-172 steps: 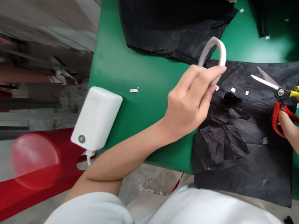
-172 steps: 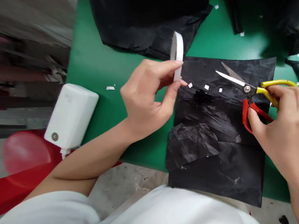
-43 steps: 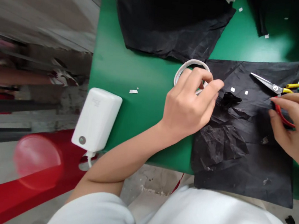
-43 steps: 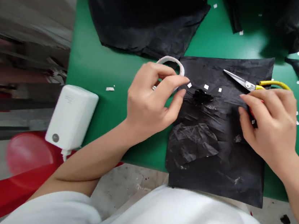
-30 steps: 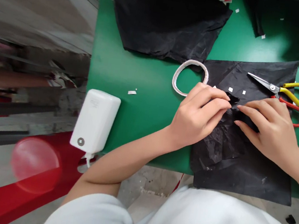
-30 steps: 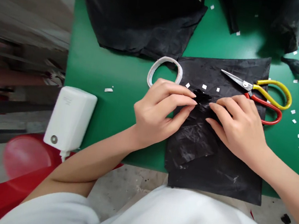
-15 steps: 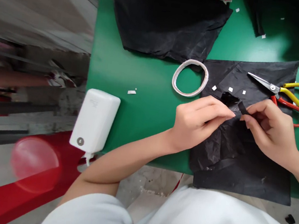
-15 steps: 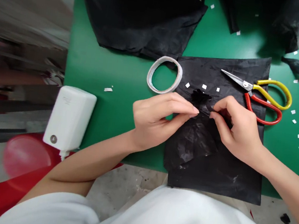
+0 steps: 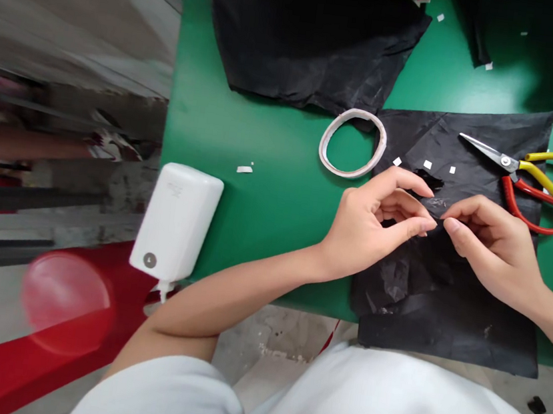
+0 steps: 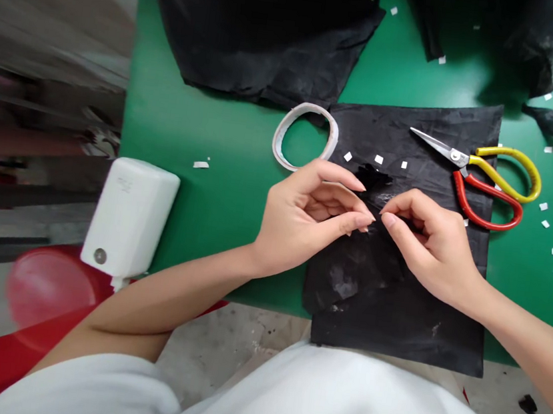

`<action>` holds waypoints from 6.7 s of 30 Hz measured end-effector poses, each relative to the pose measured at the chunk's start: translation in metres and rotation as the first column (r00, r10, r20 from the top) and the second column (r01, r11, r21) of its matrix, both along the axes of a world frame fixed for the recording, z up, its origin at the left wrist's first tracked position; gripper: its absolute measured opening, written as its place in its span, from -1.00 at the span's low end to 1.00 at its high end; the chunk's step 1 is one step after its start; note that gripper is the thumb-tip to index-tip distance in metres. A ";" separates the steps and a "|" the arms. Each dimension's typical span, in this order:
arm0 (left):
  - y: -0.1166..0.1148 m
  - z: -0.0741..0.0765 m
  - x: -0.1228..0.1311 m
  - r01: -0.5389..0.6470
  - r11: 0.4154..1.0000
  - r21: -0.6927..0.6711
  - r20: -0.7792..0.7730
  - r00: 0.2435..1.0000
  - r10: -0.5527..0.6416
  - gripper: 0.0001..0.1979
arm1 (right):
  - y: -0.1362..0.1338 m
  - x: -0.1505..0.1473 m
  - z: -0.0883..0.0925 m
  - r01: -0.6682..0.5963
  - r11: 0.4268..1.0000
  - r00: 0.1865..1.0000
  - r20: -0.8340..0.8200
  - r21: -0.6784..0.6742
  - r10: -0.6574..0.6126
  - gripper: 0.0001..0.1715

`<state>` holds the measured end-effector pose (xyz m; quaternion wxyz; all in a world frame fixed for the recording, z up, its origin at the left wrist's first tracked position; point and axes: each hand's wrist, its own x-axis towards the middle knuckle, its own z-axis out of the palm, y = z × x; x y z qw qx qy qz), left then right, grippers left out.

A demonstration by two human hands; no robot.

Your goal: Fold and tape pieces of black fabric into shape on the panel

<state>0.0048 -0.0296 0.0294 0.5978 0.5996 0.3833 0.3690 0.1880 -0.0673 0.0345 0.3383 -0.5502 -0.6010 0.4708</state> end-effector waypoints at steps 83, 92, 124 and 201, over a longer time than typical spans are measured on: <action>0.000 0.000 -0.002 0.184 0.978 0.102 -0.206 0.965 -0.160 -0.93 | -0.004 0.004 0.003 -0.032 0.995 0.960 0.279 0.098 0.003 -0.92; -0.003 -0.007 -0.004 0.300 0.758 0.579 -0.456 0.890 -0.004 -0.92 | -0.008 -0.001 -0.003 -0.168 0.932 0.895 0.446 0.322 0.007 -0.94; -0.007 -0.010 -0.005 0.385 0.629 0.675 -0.517 0.856 0.032 -0.84 | -0.010 -0.002 -0.005 -0.392 0.855 0.801 0.583 0.341 0.135 -0.85; -0.002 -0.001 -0.005 0.398 0.811 0.429 -0.438 0.877 -0.198 -0.85 | -0.008 0.000 -0.002 -0.221 0.887 0.928 0.368 0.405 0.063 -0.88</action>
